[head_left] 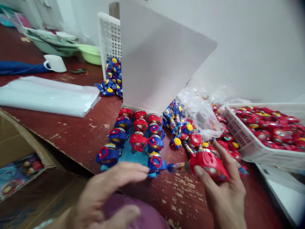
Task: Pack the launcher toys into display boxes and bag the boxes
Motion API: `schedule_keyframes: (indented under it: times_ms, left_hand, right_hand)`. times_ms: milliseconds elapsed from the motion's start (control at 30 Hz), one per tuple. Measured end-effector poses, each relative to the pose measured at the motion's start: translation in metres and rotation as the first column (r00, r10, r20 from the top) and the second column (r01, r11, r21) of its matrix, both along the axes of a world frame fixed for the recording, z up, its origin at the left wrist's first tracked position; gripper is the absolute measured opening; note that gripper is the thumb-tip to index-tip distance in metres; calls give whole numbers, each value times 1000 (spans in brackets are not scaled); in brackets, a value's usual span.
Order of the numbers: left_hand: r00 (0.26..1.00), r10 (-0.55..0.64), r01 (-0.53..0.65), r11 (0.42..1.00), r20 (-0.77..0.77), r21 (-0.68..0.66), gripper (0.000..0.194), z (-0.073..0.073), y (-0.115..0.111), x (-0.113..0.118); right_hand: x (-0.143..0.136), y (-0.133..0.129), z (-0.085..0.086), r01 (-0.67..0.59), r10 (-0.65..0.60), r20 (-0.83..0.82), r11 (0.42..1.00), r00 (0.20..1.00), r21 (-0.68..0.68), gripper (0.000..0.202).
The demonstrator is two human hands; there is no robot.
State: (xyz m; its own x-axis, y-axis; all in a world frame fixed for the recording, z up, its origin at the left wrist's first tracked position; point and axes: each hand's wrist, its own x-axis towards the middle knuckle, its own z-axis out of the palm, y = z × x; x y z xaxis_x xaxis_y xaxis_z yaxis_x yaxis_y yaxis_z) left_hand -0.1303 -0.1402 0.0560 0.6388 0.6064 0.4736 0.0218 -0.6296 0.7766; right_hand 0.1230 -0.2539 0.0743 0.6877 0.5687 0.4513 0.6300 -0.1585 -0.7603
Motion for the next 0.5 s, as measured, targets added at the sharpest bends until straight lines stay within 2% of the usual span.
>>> schedule_keyframes:
  times_ms: [100, 167, 233, 300, 367, 467, 500]
  left_hand:
    - [965, -232, 215, 967, -120, -135, 63, -5, -12, 20]
    - [938, -295, 258, 945, -183, -201, 52, -8, -13, 30]
    - [939, -290, 253, 947, -183, -199, 41, -14, -12, 32]
    - [960, -224, 210, 973, -169, -97, 43, -17, -10, 27]
    - [971, -170, 178, 984, -168, 31, 44, -13, -2, 21]
    - [989, -102, 122, 971, -107, 204, 32, 8, 33, 20]
    - [998, -35, 50, 958, -57, 281, 29, 16, 51, 25]
  right_hand:
    - [-41, -5, 12, -188, 181, 71, 976, 981, 113, 55]
    - [-53, -4, 15, -316, 297, 165, 943, 941, 106, 52]
    - [-54, 0, 20, -414, 404, 180, 910, 897, 18, 51]
    - [-49, 3, 27, -494, 500, 125, 866, 857, -73, 51]
    - [-45, 6, 34, -533, 543, 95, 839, 835, -107, 51]
    - [-41, 12, 38, -511, 518, 211, 855, 829, -93, 53]
    - [-41, 16, 37, -502, 507, 274, 860, 817, -92, 55]
